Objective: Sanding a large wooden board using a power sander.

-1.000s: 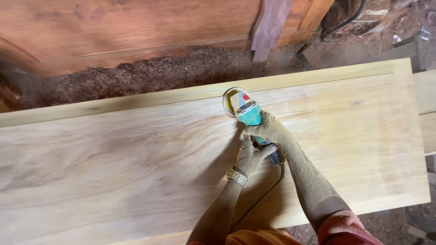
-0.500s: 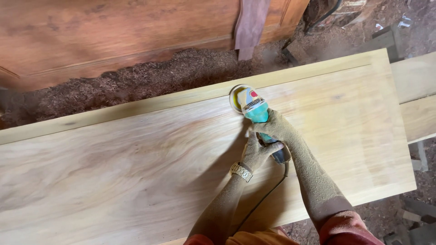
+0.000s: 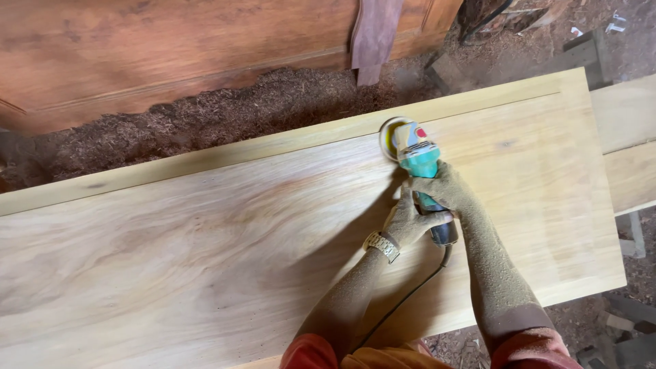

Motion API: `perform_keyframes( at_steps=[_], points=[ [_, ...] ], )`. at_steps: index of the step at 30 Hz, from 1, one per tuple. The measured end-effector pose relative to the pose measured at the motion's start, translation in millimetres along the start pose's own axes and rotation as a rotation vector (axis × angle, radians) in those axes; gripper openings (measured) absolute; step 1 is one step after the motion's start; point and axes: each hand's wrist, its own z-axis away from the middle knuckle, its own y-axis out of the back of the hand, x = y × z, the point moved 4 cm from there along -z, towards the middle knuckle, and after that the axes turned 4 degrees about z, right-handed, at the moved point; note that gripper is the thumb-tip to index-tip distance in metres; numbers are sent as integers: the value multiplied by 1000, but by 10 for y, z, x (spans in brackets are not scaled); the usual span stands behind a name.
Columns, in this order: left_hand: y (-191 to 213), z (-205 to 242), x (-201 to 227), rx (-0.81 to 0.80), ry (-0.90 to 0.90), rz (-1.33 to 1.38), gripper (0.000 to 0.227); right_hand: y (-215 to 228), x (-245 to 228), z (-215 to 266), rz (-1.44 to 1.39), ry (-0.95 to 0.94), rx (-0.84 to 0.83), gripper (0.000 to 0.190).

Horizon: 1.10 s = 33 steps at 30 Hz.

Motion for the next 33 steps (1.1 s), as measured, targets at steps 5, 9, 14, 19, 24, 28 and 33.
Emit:
perform_keyframes(
  at_steps=[5,9,14,19,24,28,33],
  points=[
    [-204,-81,-11,-78,156,-64,136,136,305,-32,-217,-18,26,66],
    [-298,-183,-349,-108,143,-136,140,133,181,178,-273,-106,77,69],
    [-13,101,-464,-150,29,-85,140,-186,183,325,-255,-69,104,56],
    [866,831,-176,25,92,-221,127,-1060,-287,276,-161,54,-11,60],
    [1722,1517,102,195,198,-216,121,-1951,-1171,471,80,111,-199,64],
    [2172,1923,214,318,15,39,107,-2544,-1592,558,98,279,-257,68],
    [2523,2226,239,406,9,175,98,-3031,-1869,589,228,416,-268,73]
  ],
)
